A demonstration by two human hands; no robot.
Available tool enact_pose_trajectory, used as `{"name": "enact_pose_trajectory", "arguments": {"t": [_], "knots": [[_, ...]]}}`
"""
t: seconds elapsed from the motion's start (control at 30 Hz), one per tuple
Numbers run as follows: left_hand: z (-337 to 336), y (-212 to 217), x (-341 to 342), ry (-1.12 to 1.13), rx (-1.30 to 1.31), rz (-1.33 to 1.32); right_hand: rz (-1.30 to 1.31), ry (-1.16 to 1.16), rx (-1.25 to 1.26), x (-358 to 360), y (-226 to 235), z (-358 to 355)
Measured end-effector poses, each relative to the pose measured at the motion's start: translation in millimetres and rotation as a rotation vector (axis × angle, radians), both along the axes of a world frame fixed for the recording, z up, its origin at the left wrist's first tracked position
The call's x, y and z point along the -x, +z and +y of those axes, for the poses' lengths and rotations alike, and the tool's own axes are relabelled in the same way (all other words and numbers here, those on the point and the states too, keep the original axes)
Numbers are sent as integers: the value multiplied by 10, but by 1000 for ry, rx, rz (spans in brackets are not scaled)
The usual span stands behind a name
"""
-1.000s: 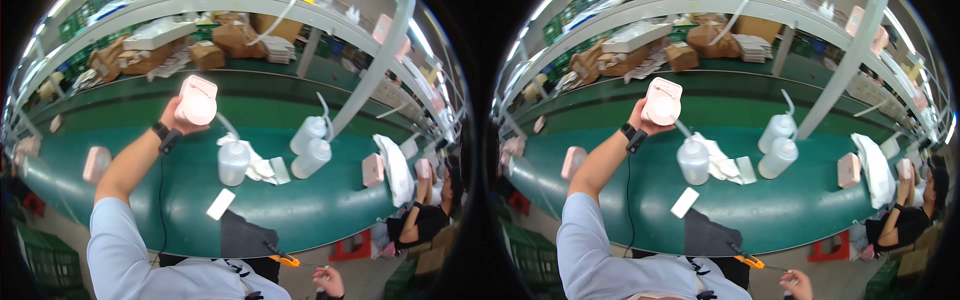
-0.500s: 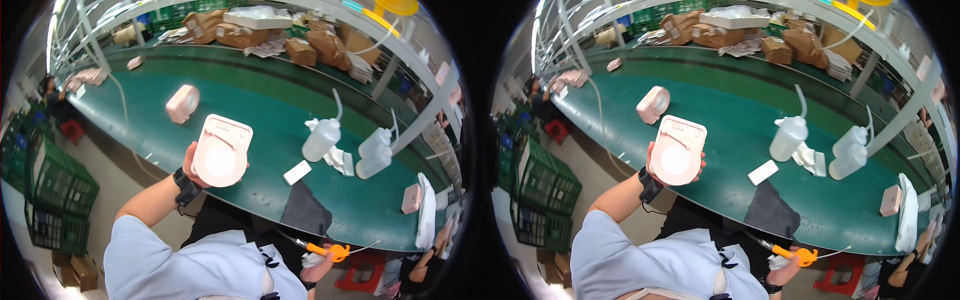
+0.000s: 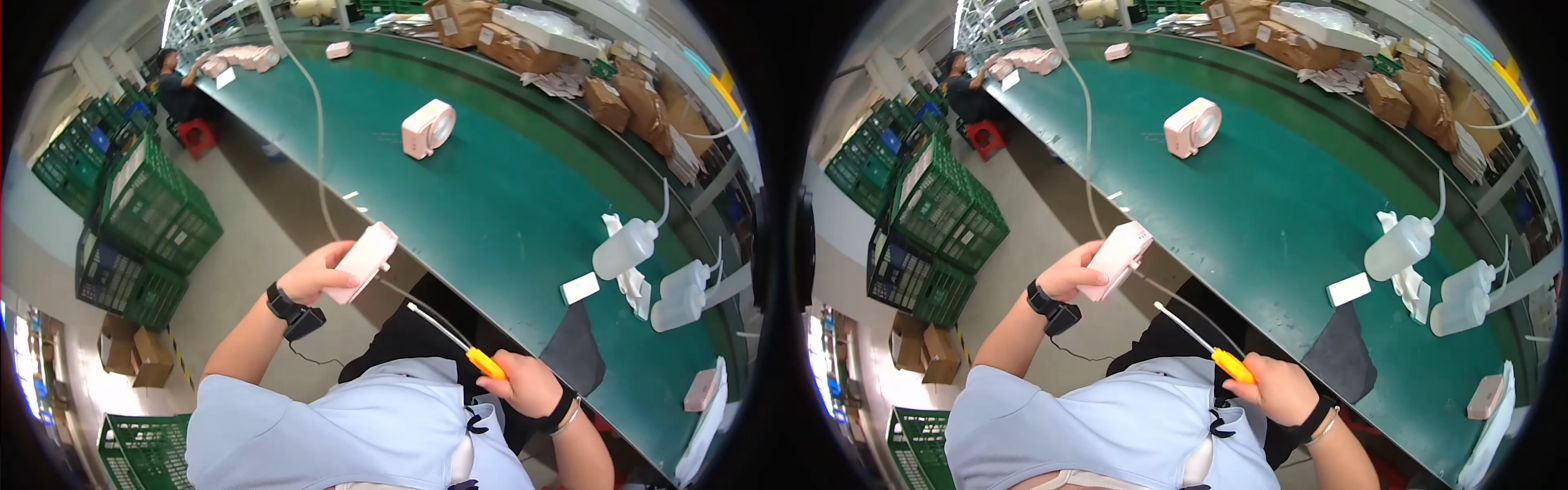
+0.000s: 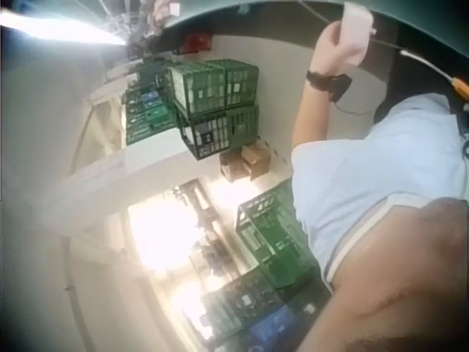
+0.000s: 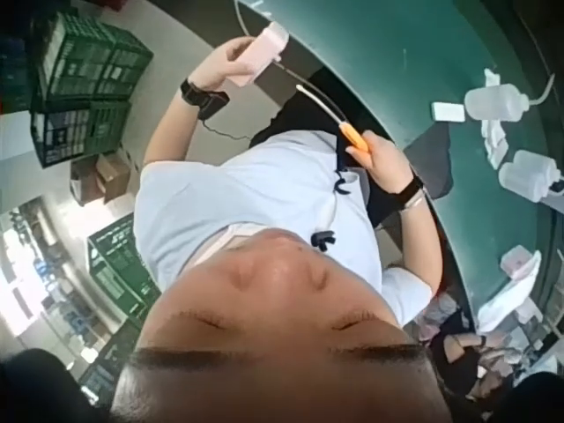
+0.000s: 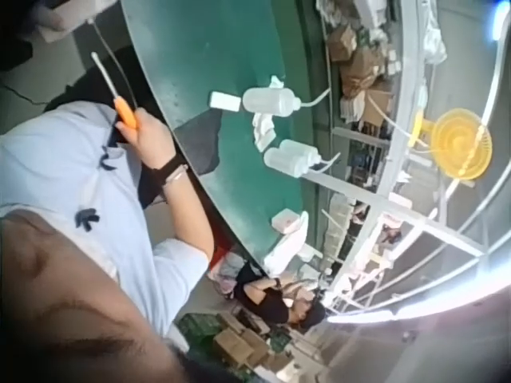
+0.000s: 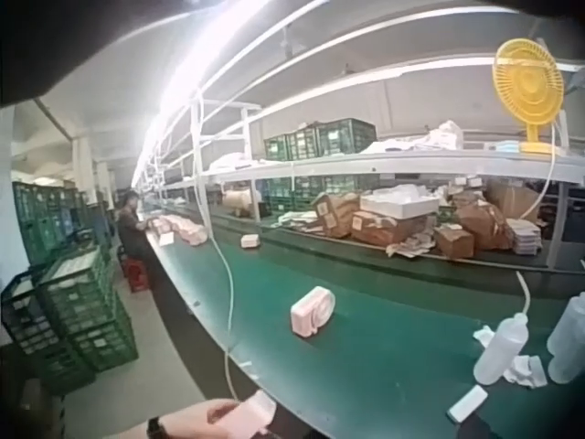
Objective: The person cleans several pink electronic devices by wiping their front, back, and sides with a cloth, occasionally using an air duster. They handle the devices one at a time, turning them over to reach different surfaces before placing them back on the table.
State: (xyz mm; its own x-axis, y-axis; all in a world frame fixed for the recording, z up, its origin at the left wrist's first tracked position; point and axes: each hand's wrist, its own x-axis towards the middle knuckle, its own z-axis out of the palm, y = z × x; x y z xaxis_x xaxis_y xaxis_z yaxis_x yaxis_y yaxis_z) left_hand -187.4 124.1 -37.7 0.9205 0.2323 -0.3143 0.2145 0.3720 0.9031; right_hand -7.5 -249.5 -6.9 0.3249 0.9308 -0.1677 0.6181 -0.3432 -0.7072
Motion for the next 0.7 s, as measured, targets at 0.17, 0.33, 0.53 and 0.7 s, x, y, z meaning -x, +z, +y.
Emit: {"name": "enact_pose_trajectory", "arguments": {"t": [0.17,0.33,0.53,0.7], "knots": [[-41,280,243,54,-747,125,-49,90,262,-45,-43,247],[-181,372,149,20,-1532,47,-70,168,200,-48,-5,336],[-95,269,77,-142,-1961,-71,-59,115,201,-94,135,305],[-37,325,113,-327,-1737,-54,-73,126,255,-188,223,299]]}}
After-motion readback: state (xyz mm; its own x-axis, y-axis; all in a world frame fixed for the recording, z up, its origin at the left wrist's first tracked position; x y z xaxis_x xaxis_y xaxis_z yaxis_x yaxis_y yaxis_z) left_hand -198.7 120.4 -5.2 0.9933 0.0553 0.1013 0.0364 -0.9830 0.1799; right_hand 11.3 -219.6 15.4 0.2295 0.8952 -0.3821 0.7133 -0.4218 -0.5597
